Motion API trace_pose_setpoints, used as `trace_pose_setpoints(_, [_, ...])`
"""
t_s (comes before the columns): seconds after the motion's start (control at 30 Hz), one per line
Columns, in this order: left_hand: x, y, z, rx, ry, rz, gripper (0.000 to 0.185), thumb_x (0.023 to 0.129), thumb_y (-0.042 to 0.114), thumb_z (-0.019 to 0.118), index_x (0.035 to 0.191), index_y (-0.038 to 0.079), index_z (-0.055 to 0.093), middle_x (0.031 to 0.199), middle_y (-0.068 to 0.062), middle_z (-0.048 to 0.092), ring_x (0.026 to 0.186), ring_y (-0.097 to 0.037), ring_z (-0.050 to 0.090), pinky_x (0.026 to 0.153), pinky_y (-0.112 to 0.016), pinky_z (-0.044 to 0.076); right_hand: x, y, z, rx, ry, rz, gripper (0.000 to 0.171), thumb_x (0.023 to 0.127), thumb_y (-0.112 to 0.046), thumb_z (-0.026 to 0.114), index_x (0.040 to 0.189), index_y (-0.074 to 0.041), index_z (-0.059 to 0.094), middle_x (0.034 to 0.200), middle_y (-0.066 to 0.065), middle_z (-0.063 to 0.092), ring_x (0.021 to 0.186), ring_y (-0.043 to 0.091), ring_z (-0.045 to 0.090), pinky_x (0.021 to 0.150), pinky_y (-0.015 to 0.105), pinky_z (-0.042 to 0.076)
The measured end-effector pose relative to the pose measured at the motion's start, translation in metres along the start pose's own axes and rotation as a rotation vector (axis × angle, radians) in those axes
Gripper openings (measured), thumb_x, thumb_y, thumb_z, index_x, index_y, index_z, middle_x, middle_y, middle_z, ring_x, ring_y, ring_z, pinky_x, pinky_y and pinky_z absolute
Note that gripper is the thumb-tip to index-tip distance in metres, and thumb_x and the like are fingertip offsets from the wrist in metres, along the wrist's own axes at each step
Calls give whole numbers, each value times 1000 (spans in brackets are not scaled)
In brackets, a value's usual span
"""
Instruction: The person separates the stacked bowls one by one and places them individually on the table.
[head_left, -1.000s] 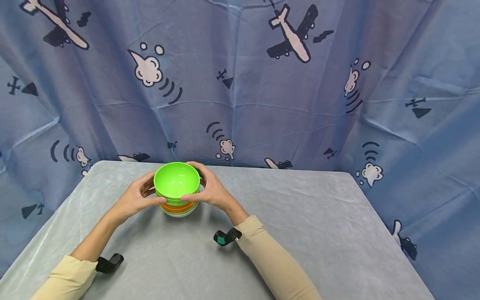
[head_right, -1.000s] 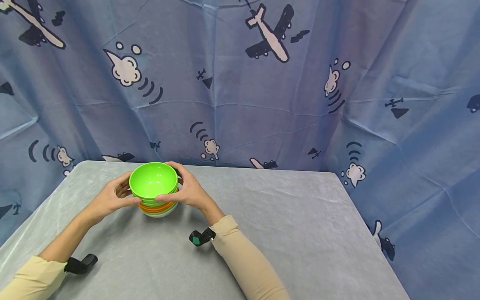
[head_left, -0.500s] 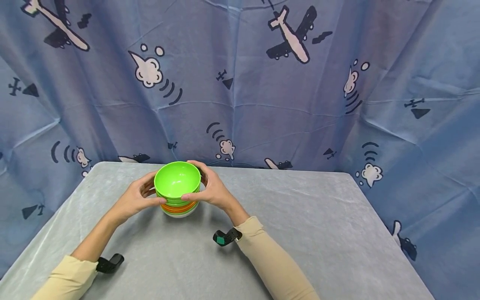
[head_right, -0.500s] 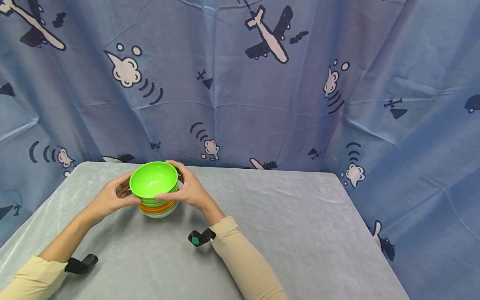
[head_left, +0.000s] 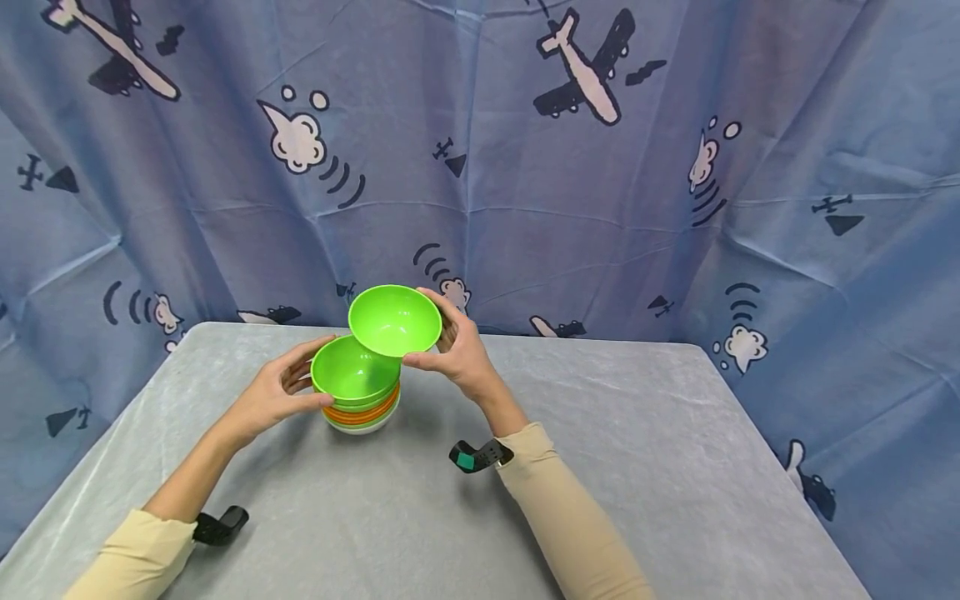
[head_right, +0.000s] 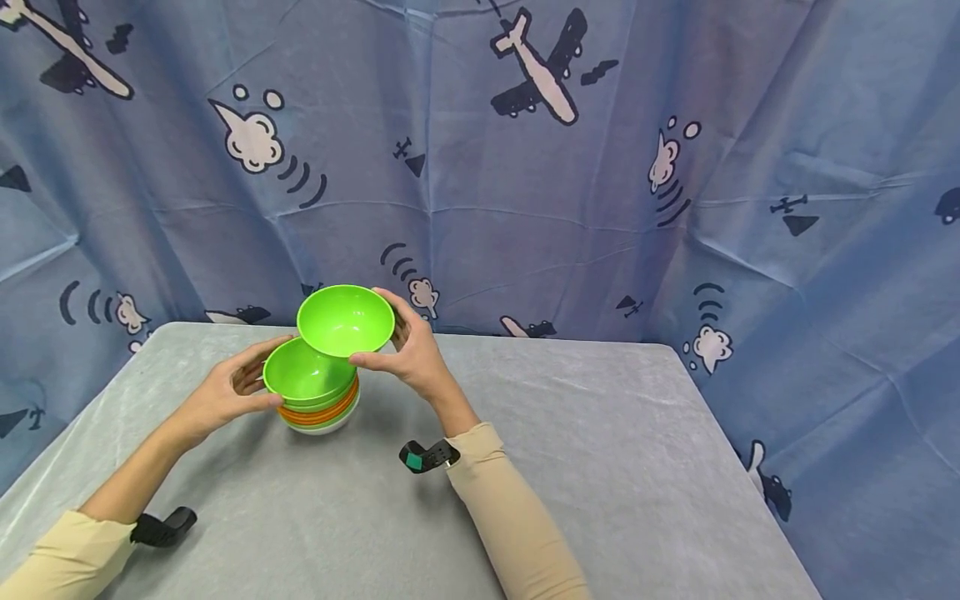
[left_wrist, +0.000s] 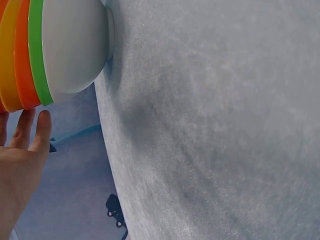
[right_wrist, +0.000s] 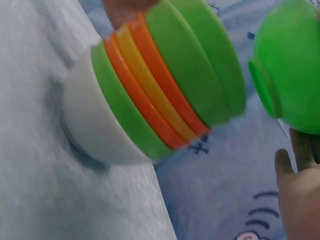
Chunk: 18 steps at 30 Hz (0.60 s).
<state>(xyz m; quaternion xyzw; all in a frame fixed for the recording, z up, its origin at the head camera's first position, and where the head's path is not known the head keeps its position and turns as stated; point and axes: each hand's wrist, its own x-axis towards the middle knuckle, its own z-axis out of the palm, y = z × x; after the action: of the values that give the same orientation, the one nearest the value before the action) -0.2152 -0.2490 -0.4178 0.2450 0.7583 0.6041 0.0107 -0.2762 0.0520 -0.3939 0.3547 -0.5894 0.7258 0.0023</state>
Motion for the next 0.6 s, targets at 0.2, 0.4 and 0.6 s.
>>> trace_pose_setpoints(0.2, [0,0,0,10,-5,-15,80,90,-4,75,158,3,34,155,-20,38,133,-10,47,103,-24,44,-9,0,-27,8,104,39,116,65,-36,96,155,3,35,158,13,36,142,24,38,112,37,37])
trace_pose_setpoints(0.4, [0,2,1,15,-1,-31,80,90,-2,76,158,5,34,155,-19,38,133,-11,47,103,-24,44,-19,5,-53,8,194,107,108,66,-21,96,154,0,38,154,10,41,140,25,40,110,36,39])
trace_pose_setpoints(0.6, [-1,2,0,10,-7,-31,80,90,-2,75,158,4,33,155,-20,38,133,-10,47,103,-24,44,-27,17,-69,-38,289,225,95,76,5,88,155,-1,36,154,11,41,140,24,40,110,33,39])
